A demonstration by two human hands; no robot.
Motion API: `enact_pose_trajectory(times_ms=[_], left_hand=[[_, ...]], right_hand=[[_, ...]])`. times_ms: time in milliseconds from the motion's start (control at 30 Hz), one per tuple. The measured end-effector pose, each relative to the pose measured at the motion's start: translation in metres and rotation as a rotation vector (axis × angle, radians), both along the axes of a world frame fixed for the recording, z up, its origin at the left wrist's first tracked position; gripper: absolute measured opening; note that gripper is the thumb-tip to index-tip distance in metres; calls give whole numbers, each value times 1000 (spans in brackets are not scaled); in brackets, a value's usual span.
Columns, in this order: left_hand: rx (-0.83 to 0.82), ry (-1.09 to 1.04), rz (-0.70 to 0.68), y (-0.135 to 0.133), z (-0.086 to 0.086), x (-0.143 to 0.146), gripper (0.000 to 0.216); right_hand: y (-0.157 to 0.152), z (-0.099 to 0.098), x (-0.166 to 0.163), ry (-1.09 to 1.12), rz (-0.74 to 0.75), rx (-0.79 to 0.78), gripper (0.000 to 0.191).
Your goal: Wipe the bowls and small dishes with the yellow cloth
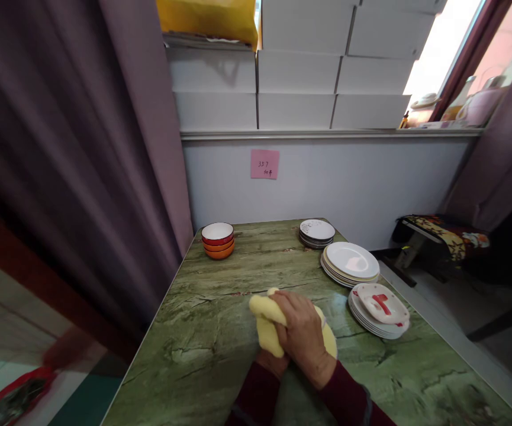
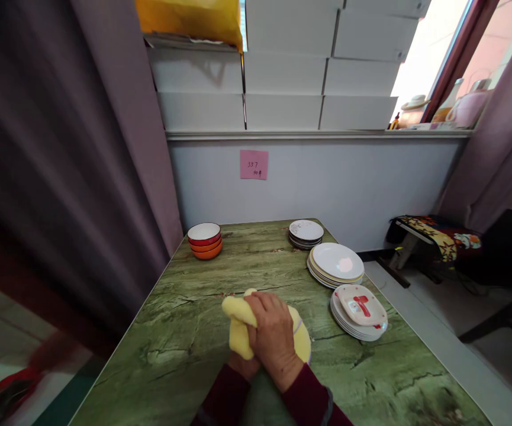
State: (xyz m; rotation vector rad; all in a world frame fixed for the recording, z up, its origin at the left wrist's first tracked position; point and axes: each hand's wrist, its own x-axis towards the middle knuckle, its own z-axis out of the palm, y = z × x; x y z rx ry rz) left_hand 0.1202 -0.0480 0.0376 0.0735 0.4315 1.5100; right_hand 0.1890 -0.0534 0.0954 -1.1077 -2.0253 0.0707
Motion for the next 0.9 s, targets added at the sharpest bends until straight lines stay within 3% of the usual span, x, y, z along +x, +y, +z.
enact_pose_trajectory(times_ms=[167, 333, 533, 633, 733, 867, 900], left_hand=[[38, -15, -159, -1, 7, -8, 27], [20, -14, -251, -2, 20, -7, 43], [-24, 59, -282, -2, 22, -16, 56], [-28, 81, -296, 1, 19, -17, 57], [-33, 64, -312, 1, 15, -14, 54], [97, -17, -131, -12, 3, -8, 35], [118, -21, -100, -16, 0, -6, 33]], right_hand=[[27, 16, 4, -30, -178, -296, 20], [47, 5, 29, -26, -343, -459, 21], [63, 7, 89, 22, -657, -449, 37], [61, 14, 96, 136, -764, -217, 42], [40, 9, 72, 207, -524, 119, 45], [-7, -12, 32, -4, 63, 141, 52], [-15, -16, 27, -29, 147, 145, 55]])
